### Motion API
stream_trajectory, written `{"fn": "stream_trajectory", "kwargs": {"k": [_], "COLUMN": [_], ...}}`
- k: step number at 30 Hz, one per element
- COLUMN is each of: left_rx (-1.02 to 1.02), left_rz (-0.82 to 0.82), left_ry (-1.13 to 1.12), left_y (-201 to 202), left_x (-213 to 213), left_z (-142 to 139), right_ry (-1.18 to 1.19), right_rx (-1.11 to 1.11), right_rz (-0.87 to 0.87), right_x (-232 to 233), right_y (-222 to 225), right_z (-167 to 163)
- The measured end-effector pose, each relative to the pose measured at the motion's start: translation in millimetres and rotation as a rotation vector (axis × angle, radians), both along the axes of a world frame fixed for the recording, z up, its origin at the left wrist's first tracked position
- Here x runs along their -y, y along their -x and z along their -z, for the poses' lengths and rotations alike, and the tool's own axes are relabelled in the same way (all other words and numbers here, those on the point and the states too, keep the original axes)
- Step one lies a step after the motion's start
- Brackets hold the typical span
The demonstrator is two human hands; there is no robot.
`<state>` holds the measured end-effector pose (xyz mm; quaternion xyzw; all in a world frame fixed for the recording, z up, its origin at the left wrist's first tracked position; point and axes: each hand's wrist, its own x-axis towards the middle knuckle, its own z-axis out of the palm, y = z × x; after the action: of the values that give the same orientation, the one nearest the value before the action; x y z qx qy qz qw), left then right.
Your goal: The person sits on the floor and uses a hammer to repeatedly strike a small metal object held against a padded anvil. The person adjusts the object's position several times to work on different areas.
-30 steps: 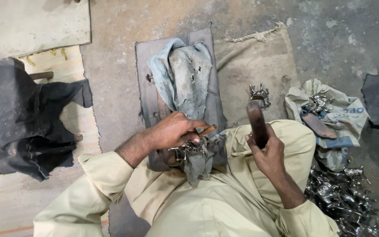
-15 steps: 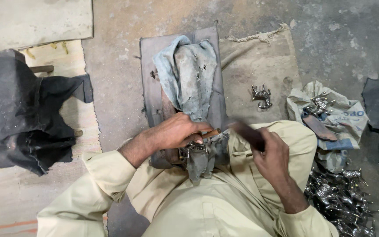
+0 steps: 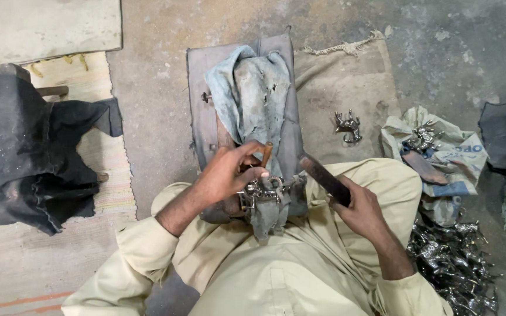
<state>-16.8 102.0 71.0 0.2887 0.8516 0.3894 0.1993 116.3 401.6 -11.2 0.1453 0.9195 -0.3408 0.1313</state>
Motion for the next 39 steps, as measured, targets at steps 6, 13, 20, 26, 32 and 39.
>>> {"fn": "stream_trajectory", "kwargs": {"k": [6, 13, 20, 26, 32, 39], "left_rx": [-0.109, -0.157, -0.148, -0.178, -0.189, -0.173], "left_rz": [0.027, 0.011, 0.014, 0.032, 0.053, 0.067], "left_ry": [-0.068, 0.032, 0.054, 0.008, -0.030, -0.011], "left_y": [-16, -20, -19, -16, -15, -14], "left_x": [-6, -8, -9, -9, -8, -9], "left_z": [10, 11, 11, 11, 10, 8], "right_ry": [0.266, 0.465, -0.250, -0.056, -0.057, -0.164], "right_rx": [-0.083, -0.404, -0.494, -0.428, -0.422, -0.439], "right_rz": [0.011, 0.251, -0.171, -0.144, -0.118, -0.159], "right_x": [9, 13, -6, -5, -6, -8], "right_y": [11, 34, 56, 63, 61, 58], "right_z": [4, -3, -37, -47, -44, -42]}}
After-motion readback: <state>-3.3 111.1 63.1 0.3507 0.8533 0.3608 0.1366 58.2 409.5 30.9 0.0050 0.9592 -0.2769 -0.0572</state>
